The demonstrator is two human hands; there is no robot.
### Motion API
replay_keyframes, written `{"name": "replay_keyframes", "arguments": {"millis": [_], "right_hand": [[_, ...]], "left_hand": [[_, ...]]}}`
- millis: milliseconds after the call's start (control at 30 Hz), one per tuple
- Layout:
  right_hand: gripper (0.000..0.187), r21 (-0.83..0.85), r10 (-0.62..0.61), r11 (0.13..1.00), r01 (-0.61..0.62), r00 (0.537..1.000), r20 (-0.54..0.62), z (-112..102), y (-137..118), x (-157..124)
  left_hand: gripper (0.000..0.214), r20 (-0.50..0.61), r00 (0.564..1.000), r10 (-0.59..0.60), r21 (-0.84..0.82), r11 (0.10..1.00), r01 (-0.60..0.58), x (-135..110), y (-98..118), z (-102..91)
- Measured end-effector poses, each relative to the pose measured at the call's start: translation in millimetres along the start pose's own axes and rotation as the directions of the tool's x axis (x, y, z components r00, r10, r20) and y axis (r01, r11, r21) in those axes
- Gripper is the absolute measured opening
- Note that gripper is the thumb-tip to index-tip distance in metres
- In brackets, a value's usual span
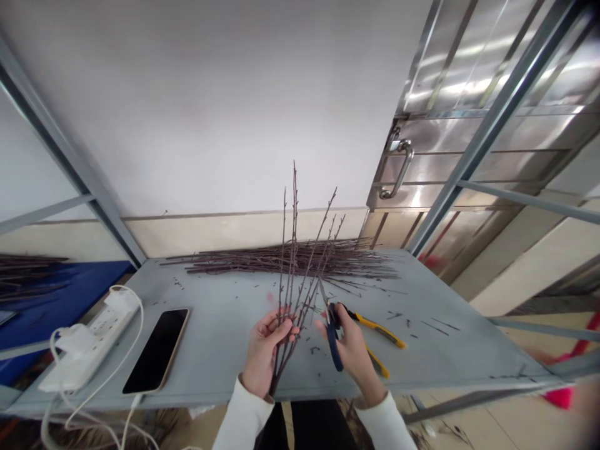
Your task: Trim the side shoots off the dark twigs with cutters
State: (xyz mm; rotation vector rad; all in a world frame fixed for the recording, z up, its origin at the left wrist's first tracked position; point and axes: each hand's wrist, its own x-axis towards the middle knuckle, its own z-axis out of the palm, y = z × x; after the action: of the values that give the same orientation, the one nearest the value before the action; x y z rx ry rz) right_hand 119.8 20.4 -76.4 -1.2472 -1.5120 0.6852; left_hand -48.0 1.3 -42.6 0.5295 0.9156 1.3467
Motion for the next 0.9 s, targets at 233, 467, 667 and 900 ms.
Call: {"name": "replay_keyframes", "arguments": {"millis": [233, 467, 667, 900], "right_hand": [[0.021, -0.469, -0.236, 0.822, 0.322, 0.943, 0.234, -33, -4, -1], [0.022, -0.64, -0.334, 0.616, 0.459, 0.888, 0.316, -49, -3, 13], [0.021, -0.666, -0.353, 0.529, 0.527, 0.85, 0.392, -61, -3, 17], [0.023, -0.694, -0.429, 0.489, 0.528, 0.839, 0.335, -67, 4, 14]], "left_hand": [[0.032, 0.01, 1.0, 0.009, 0.005, 1.0, -0.009, 1, 1, 2.3], [0.032, 0.007, 1.0, 0.004, 0.039, 0.999, -0.004, 0, 1, 3.0], [0.029, 0.03, 0.999, 0.044, 0.108, 0.993, -0.047, -3, 3, 2.4], [0.031, 0.042, 0.999, 0.032, 0.142, 0.989, -0.038, -3, 2, 2.9]]}}
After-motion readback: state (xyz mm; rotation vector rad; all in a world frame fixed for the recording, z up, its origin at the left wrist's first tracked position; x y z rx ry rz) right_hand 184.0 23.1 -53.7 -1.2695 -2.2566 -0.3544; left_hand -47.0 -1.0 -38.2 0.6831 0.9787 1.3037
